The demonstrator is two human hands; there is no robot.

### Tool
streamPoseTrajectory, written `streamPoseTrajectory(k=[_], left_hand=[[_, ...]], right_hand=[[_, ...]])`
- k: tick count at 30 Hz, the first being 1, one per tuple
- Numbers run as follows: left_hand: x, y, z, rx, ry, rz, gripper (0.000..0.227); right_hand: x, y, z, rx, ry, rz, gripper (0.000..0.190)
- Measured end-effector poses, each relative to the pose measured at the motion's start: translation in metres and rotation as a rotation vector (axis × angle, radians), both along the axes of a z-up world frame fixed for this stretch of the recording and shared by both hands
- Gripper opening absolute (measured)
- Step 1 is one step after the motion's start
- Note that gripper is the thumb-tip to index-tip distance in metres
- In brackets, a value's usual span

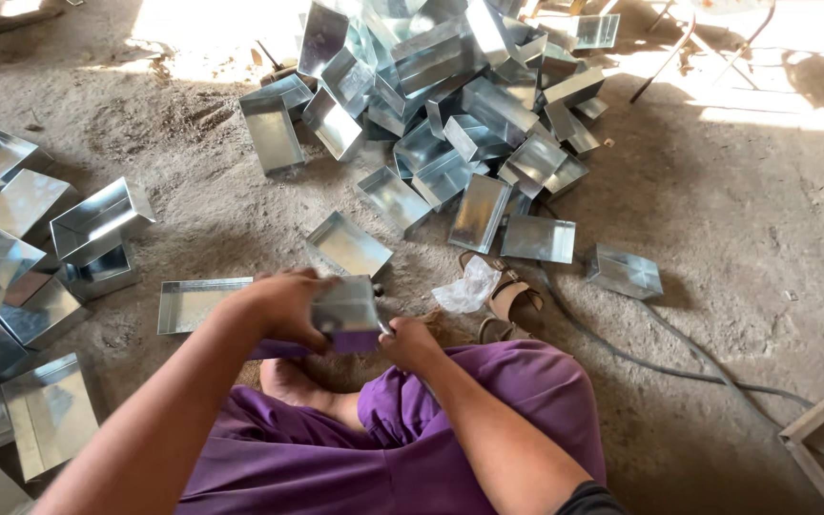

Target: The person sits on the floor and repeatedly hammers small rectangular metal boxes using a hammer and a small block as an anvil. They pick up each box, position it on the block, strike it, and then toss it aside to a growing pile.

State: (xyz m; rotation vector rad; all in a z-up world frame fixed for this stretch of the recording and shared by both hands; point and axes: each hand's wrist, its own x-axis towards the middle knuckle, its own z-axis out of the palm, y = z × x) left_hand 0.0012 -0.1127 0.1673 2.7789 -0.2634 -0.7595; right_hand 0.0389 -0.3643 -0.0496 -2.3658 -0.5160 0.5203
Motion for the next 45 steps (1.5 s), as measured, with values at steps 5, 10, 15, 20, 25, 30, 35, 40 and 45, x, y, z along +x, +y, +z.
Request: streamPoseTrajectory(k=[5, 10, 15, 20, 25, 30, 35, 40, 45], left_hand=[[0.043, -0.067, 0.103, 0.237, 0.111, -0.293, 0.093], [0.118, -0.053, 0.165, -0.117, -1.476, -0.034, 0.075], [0.126, 0.011, 0.079, -0.361, -1.457, 0.318, 0.038], [0.070, 0.084, -0.078, -0.247, -0.729, 0.594, 0.063], [0.019, 0.143, -0.196, -0.029, 0.033, 0.899, 0.073], [0.028, 0.146, -0.212, 0.124, 0.136, 0.795, 0.075], [0.035, 0.138, -0.219, 0.277, -0.058, 0.813, 0.081], [0.035, 0.143, -0.238, 0.361, -0.047, 0.794, 0.043], [0.030, 0.152, -0.233, 0.216, -0.248, 0.835, 0.031]], right_hand=[[-0.011, 0.005, -0.002, 0.207, -0.327, -0.043, 0.035], [-0.017, 0.004, 0.027, -0.043, -0.010, -0.109, 0.031], [-0.021, -0.001, 0.045, -0.072, 0.022, -0.102, 0.035], [-0.011, 0.003, 0.042, -0.005, -0.002, -0.057, 0.045], [0.000, 0.001, 0.019, -0.104, 0.022, -0.098, 0.045], [0.010, -0.007, 0.010, -0.105, -0.029, -0.068, 0.053], [0.007, -0.001, 0.015, -0.185, 0.111, -0.100, 0.043], [0.006, 0.003, 0.027, -0.150, 0.051, -0.022, 0.034], [0.007, 0.004, 0.026, -0.038, 0.314, -0.122, 0.025]])
